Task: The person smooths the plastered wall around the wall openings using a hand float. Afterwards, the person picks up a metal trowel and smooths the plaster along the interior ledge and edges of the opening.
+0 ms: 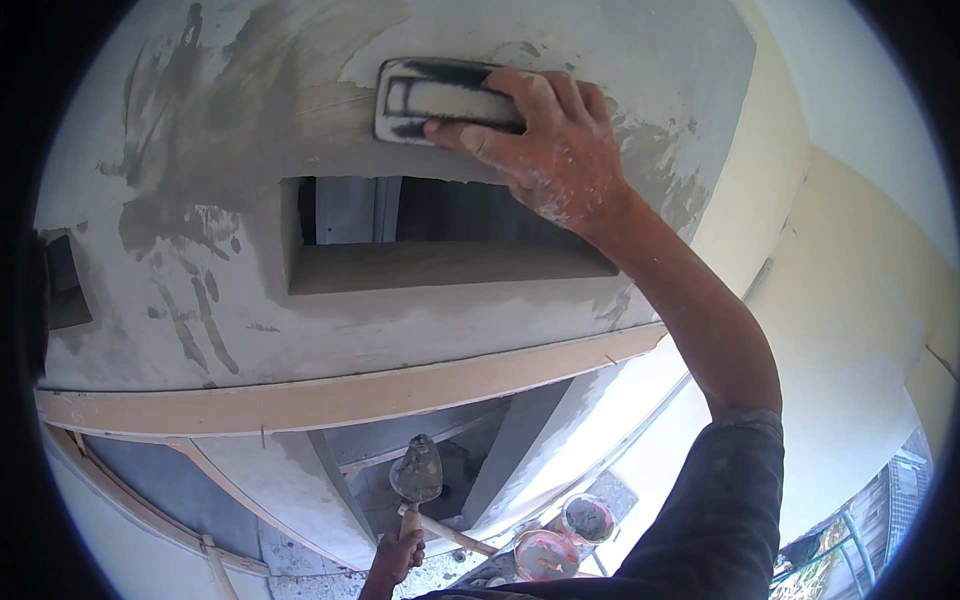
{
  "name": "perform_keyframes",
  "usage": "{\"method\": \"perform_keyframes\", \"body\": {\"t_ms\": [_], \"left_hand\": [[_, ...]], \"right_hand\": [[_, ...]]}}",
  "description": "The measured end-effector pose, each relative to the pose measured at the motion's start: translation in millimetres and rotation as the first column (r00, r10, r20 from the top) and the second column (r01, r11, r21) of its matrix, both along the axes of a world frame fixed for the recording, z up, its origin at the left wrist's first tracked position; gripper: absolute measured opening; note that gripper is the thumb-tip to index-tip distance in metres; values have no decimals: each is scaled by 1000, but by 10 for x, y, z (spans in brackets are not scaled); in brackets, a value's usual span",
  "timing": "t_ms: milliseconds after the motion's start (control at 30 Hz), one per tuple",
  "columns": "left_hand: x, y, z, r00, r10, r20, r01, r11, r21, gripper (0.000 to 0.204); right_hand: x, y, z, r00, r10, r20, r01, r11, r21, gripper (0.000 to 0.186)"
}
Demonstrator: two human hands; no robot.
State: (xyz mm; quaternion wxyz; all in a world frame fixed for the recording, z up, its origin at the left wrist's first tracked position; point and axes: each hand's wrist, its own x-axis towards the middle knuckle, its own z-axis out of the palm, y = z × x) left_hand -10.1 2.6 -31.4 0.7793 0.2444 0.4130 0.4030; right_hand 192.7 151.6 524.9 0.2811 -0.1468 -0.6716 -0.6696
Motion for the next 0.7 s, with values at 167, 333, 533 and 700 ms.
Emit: {"method": "perform_keyframes", "body": {"t_ms": [167,333,533,700], "left_hand": [[-133,16,23,999,-31,-20,31,999,17,23],[-253,6,-81,998,-34,-57,31,998,-55,23],[-103,79,-69,993,-108,-42,109,994,27,26],[-154,47,18,990,-138,-11,138,990,28,25]], "right_hand": [[528,-101,333,946,-19,-325,46,996,75,55],[-456,-120,-334,993,103,61,-100,994,-43,33],[-644,-3,-289,990,107,86,-102,992,-68,31],[57,-187,563,908,-96,-408,119,992,31,56]]}}
